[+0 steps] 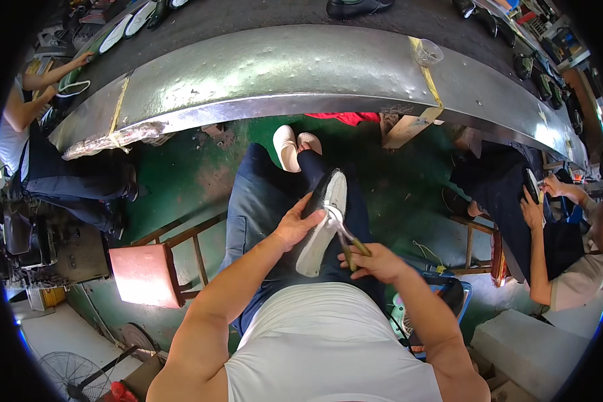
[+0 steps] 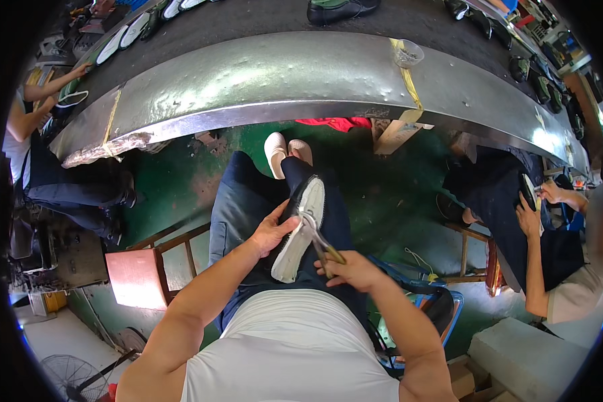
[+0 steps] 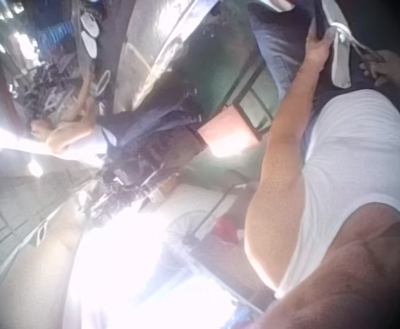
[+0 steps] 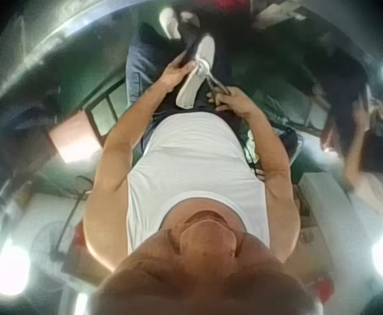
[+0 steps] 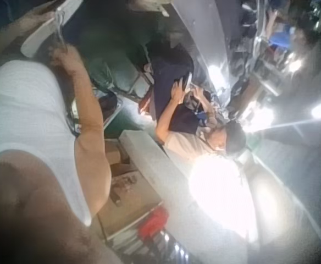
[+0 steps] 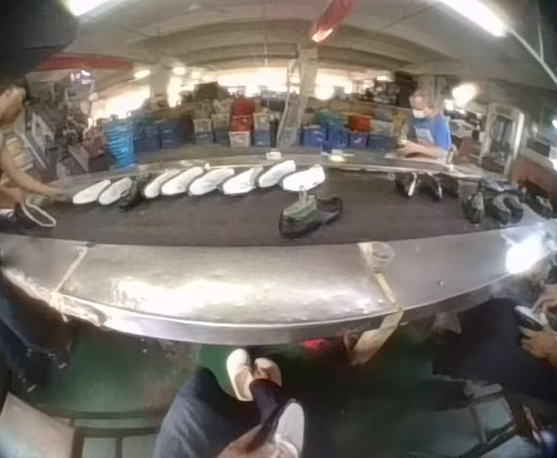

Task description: Trim and finish shoe soles using a specialized hand tool on a manufacturing line.

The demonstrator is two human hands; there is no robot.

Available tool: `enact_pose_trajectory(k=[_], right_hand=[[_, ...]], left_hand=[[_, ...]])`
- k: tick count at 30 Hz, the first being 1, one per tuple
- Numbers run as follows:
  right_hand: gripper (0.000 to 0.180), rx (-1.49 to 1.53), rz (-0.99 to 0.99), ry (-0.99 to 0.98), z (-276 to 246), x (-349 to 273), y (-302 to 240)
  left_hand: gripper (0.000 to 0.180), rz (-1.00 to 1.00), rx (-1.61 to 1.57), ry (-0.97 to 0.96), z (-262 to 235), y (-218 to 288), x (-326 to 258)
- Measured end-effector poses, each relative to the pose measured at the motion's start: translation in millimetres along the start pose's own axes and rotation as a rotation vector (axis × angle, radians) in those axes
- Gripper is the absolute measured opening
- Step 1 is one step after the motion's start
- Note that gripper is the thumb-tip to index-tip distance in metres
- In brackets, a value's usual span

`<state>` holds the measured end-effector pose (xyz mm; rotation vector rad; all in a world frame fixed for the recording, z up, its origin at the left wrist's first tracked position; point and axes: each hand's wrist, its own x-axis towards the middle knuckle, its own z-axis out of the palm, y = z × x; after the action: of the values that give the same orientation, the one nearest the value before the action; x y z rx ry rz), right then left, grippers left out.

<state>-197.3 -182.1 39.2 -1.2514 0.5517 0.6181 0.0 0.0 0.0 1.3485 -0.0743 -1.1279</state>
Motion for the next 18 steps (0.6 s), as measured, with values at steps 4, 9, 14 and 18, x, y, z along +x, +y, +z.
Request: enact_pose_trajectory(k=[4,9,14,18], right_hand=[[0.03,-0.026,0.104,0.11,-26.5,-40.4,-67.9],[0.034,-0.46,-0.445,0.442,-5.6,-6.8,-68.2],[0.039,-0.694,-0.471,0.382,-17.5,10.1,-70.0],[0.037,-0.771,-0.284,0.357,-20.4,17.6,-47.8]], left_hand=[[0.08,-0.007,0.239,0.13,26.5,10.2,7.9],[0.076,-0.096,0.494,0.217,39.2,30.4,3.8],[0.079,-0.108,0.618,0.239,34.3,35.6,4.8],[0.08,-0.185,0.588,0.147,30.9,35.4,-0.4]])
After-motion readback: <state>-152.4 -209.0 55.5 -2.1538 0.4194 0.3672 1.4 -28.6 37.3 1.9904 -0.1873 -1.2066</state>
